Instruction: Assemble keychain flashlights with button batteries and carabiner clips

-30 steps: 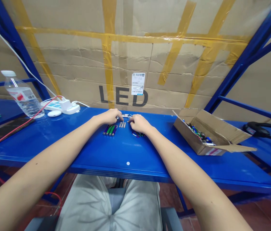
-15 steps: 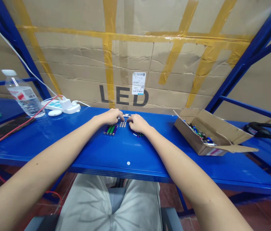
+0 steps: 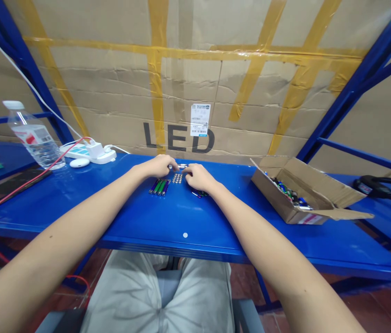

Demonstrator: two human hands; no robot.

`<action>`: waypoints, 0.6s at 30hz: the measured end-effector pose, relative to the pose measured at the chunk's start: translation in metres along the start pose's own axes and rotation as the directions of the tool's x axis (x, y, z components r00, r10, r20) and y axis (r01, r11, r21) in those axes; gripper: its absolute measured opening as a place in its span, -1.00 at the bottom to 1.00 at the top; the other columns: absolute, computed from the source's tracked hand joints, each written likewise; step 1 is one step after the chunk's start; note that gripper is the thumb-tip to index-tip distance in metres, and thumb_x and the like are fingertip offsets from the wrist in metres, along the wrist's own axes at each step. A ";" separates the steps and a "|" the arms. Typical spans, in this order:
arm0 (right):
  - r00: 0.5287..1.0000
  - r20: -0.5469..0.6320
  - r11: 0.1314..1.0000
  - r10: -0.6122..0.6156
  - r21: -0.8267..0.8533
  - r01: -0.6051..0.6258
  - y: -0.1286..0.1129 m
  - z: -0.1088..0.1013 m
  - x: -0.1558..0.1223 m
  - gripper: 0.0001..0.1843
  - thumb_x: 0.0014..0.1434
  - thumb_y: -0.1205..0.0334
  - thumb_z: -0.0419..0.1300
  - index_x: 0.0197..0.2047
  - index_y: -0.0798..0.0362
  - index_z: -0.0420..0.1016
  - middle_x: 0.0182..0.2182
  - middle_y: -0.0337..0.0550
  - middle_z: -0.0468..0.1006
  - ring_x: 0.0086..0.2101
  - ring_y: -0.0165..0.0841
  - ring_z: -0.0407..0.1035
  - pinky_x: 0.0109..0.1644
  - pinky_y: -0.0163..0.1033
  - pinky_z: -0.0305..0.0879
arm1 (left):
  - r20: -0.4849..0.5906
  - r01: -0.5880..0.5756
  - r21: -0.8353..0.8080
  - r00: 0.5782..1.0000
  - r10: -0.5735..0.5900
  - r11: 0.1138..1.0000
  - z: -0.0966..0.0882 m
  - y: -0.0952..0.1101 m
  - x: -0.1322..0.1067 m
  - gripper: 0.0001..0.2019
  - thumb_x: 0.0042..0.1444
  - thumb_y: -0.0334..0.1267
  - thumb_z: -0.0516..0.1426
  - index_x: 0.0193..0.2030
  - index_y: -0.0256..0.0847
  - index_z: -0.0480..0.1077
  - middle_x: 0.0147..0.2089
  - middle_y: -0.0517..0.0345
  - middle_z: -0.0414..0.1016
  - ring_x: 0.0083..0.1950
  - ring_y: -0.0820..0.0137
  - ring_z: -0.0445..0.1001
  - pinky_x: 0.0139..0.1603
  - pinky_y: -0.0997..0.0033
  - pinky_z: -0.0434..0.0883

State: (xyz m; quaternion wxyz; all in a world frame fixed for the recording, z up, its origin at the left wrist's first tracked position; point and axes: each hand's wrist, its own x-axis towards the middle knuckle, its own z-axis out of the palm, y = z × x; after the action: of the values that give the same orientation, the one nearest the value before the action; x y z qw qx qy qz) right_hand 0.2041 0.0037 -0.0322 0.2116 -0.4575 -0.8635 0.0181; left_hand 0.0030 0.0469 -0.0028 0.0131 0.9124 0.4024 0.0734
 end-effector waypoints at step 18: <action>0.969 -0.121 0.972 0.216 0.119 -0.202 0.020 -0.020 -0.016 -0.61 0.15 0.46 0.05 -0.10 0.11 0.66 -0.09 -0.08 0.64 -0.09 -0.28 0.47 0.04 -0.28 0.29 | 0.514 0.644 -0.017 0.662 -0.545 0.765 -0.038 -0.016 -0.050 -0.73 0.02 -0.27 0.19 -0.13 -0.34 0.44 -0.35 -0.15 0.59 -0.44 0.16 0.60 -0.37 0.24 0.54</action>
State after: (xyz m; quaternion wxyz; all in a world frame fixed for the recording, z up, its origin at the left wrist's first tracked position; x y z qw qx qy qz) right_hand 0.2356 -0.0007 -0.0238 0.2895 -0.5345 -0.7921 0.0558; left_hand -0.0481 0.0196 0.0274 0.2263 0.7116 0.6535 -0.1238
